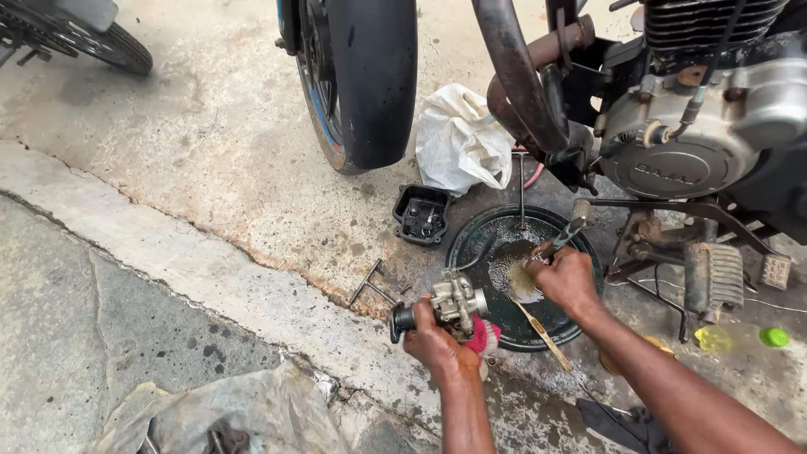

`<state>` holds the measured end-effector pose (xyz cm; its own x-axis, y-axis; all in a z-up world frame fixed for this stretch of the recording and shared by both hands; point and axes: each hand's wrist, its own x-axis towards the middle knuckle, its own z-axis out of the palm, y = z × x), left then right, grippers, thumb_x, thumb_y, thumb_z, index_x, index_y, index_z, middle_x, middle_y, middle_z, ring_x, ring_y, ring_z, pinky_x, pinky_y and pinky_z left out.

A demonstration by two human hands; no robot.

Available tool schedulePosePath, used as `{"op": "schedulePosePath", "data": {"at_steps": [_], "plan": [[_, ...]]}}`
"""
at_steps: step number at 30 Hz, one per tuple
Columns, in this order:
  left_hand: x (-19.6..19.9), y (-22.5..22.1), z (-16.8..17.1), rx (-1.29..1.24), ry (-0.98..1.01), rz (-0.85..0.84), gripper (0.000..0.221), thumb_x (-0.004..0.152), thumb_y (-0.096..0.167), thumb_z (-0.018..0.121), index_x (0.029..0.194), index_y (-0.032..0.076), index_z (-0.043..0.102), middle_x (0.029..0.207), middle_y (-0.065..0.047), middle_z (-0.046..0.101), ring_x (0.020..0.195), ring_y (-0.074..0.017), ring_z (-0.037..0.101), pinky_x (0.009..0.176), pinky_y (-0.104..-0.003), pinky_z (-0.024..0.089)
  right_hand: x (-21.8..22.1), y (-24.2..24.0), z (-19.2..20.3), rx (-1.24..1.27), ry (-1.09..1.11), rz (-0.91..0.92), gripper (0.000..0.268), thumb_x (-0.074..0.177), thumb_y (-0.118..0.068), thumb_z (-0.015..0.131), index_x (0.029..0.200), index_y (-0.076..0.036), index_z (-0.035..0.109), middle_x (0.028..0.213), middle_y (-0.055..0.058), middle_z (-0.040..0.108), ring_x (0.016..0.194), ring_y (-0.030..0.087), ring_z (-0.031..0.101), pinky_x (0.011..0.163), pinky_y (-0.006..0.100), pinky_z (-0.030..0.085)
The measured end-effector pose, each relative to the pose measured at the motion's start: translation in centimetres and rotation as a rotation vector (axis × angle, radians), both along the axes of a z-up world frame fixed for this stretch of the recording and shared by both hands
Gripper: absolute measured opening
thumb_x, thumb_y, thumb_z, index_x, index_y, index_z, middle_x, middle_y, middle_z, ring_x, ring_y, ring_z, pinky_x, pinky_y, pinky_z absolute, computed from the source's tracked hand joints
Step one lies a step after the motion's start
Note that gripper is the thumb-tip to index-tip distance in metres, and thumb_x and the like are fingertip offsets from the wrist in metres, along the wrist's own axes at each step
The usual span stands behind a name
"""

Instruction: Cleaning and repairing a motorcycle carburetor using tools and cleaning fluid.

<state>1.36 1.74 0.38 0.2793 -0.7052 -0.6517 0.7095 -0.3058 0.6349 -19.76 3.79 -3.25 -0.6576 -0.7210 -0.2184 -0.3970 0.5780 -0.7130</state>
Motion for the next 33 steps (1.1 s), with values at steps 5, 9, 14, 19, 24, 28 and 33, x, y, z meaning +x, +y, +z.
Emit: {"op": "schedulePosePath", "data": {"at_steps": [5,9,14,19,24,28,33], "plan": [[4.1,0.1,2.9,-0.008,0.232,-0.016,0.042,0.092,0.040,0.053,0.111,0.005,0.067,0.097,-0.018,0.073,0.072,-0.0251,0.074,0.051,-0.036,0.063,-3.3,0.8,-7.5,0.213,0.038,0.007,0.042,0.084,-0.024,0.078,0.116,0.003,0.070,0.092,0.022,0.076,0.076,0.027,0.072,0.077,0.043,0.062],[7.5,2.2,5.1,0.042,0.431,-0.104,0.057,0.093,0.056,0.048,0.123,0.011,0.066,0.108,-0.020,0.075,0.090,-0.0316,0.075,0.065,-0.042,0.063,-1.5,3.9,-4.2,0.396,0.098,0.099,0.069,0.091,-0.048,0.082,0.127,0.008,0.063,0.110,0.023,0.071,0.091,0.026,0.068,0.082,0.040,0.059],[5.9,5.8,8.5,0.024,0.451,-0.044,0.059,0.091,0.059,0.054,0.125,0.011,0.064,0.115,-0.016,0.072,0.101,-0.0322,0.072,0.083,-0.047,0.062,5.3,13.5,5.9,0.001,-0.446,-0.062,0.061,0.094,-0.035,0.063,0.146,-0.004,0.054,0.109,0.019,0.075,0.087,0.024,0.071,0.070,0.037,0.060],[2.9,14.5,10.1,-0.078,0.497,-0.157,0.060,0.089,0.055,0.056,0.124,0.008,0.064,0.116,-0.017,0.071,0.103,-0.0321,0.072,0.088,-0.051,0.063,11.7,23.4,16.4,-0.252,-0.665,0.033,0.063,0.093,-0.035,0.058,0.149,-0.009,0.048,0.136,0.011,0.071,0.116,0.021,0.071,0.088,0.038,0.059],[2.3,23.7,14.6,-0.105,0.638,-0.330,0.064,0.082,0.056,0.057,0.119,0.006,0.068,0.113,-0.016,0.075,0.101,-0.0322,0.074,0.090,-0.049,0.060,12.5,30.4,18.2,-0.575,-0.033,0.489,0.075,0.086,-0.028,0.076,0.150,-0.001,0.046,0.140,0.022,0.062,0.128,0.033,0.057,0.103,0.048,0.044],[3.2,27.4,18.0,-0.340,0.754,-0.469,0.057,0.084,0.047,0.066,0.119,0.002,0.068,0.112,-0.014,0.074,0.103,-0.0285,0.072,0.093,-0.045,0.060,8.6,37.8,19.8,-0.399,-0.318,0.169,0.039,0.089,-0.026,0.073,0.123,-0.006,0.073,0.104,0.012,0.081,0.090,0.019,0.074,0.079,0.035,0.064],[1.7,30.9,19.9,-0.332,0.541,-0.572,0.046,0.088,0.042,0.070,0.112,0.002,0.071,0.105,-0.013,0.073,0.095,-0.0286,0.072,0.084,-0.047,0.062,8.9,46.0,25.2,-0.863,-0.371,-0.220,0.033,0.102,-0.012,0.065,0.129,0.007,0.066,0.109,0.012,0.074,0.097,0.014,0.068,0.086,0.026,0.054]]}}
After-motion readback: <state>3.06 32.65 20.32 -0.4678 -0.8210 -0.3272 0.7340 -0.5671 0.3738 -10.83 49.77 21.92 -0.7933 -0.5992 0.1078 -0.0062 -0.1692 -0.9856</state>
